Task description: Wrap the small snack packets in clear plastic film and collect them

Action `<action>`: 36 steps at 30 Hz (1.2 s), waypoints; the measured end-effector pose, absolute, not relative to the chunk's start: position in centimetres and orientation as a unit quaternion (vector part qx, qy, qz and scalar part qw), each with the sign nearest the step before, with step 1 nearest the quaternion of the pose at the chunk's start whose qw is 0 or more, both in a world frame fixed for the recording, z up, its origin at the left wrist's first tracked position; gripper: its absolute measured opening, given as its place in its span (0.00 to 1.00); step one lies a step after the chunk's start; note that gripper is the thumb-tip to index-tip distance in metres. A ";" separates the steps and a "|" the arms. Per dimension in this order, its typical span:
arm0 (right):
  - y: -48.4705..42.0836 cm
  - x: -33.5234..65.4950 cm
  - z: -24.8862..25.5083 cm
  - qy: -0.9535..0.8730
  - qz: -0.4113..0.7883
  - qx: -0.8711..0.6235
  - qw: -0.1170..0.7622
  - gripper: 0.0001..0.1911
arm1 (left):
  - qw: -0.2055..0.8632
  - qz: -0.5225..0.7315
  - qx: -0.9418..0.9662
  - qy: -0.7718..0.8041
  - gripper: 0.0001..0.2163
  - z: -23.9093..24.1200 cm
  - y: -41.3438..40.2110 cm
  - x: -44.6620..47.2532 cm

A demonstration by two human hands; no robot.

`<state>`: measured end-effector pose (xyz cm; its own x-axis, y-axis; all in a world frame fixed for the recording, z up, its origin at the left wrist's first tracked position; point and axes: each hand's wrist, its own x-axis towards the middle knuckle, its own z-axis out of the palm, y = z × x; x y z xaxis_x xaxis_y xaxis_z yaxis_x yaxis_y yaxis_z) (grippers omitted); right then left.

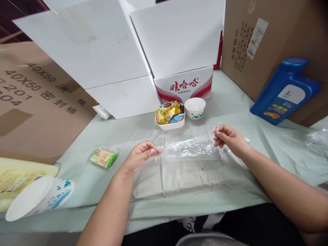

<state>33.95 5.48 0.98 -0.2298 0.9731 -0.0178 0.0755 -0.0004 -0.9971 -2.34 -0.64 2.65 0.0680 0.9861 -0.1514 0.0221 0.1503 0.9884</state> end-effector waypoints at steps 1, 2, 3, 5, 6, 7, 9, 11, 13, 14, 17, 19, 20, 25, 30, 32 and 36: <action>5.5 33.8 0.9 -0.573 0.531 -0.469 0.413 0.18 | 0.551 0.476 0.454 0.513 0.14 2.5 -0.5 -2.0; 5.4 33.6 0.8 -0.577 0.522 -0.478 0.407 0.18 | 0.554 0.506 0.427 0.504 0.14 2.5 -0.4 -1.7; 5.3 33.4 0.6 -0.582 0.514 -0.486 0.400 0.18 | 0.557 0.528 0.403 0.498 0.14 2.4 -0.4 -1.3; 5.1 33.0 0.4 -0.596 0.496 -0.501 0.384 0.17 | 0.556 0.549 0.366 0.506 0.14 2.4 -0.4 -0.7; 5.0 32.9 0.4 -0.604 0.485 -0.508 0.376 0.16 | 0.551 0.550 0.353 0.519 0.14 2.4 -0.4 -0.4; 4.9 32.8 0.4 -0.611 0.473 -0.516 0.369 0.15 | 0.543 0.550 0.342 0.535 0.14 2.4 -0.4 -0.1; 4.6 33.0 0.9 -0.628 0.444 -0.533 0.353 0.14 | 0.524 0.544 0.334 0.564 0.15 2.2 -0.6 0.5; 4.3 33.7 1.7 -0.655 0.408 -0.553 0.313 0.14 | 0.503 0.533 0.348 0.585 0.17 1.9 -0.8 1.2; 4.1 34.5 2.7 -0.696 0.362 -0.575 0.231 0.13 | 0.478 0.515 0.382 0.600 0.17 1.2 -0.9 1.9; 4.1 34.8 3.1 -0.717 0.332 -0.587 0.178 0.13 | 0.464 0.501 0.403 0.609 0.17 0.8 -0.9 2.4; 4.1 35.3 3.7 -0.752 0.219 -0.621 0.036 0.15 | 0.398 0.441 0.472 0.652 0.12 -0.5 -0.7 3.6; 4.2 35.0 3.5 -0.758 0.153 -0.634 -0.025 0.16 | 0.340 0.388 0.512 0.687 0.08 -1.1 -0.4 4.1; 4.3 34.8 3.2 -0.758 0.130 -0.637 -0.046 0.17 | 0.314 0.363 0.528 0.701 0.06 -1.2 -0.3 4.2; 3.9 33.3 2.0 -0.777 0.086 -0.621 -0.054 0.18 | 0.222 0.279 0.568 0.742 0.03 -0.6 -0.1 2.8; 3.2 32.3 1.7 -0.796 0.071 -0.599 -0.042 0.17 | 0.213 0.293 0.558 0.747 0.05 -0.3 -0.4 1.4; 3.1 32.4 1.9 -0.793 0.053 -0.605 -0.047 0.17 | 0.233 0.289 0.560 0.741 0.06 -0.6 -0.5 1.7; 3.1 33.2 2.4 -0.765 0.021 -0.642 -0.045 0.18 | 0.215 0.263 0.599 0.725 0.05 -1.0 -0.5 2.9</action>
<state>33.22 3.13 2.38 -0.1721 0.9805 -0.0949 0.9842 0.1753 0.0261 2.91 -0.47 -1.01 -0.1890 0.9820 0.0037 0.7553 0.1430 0.6396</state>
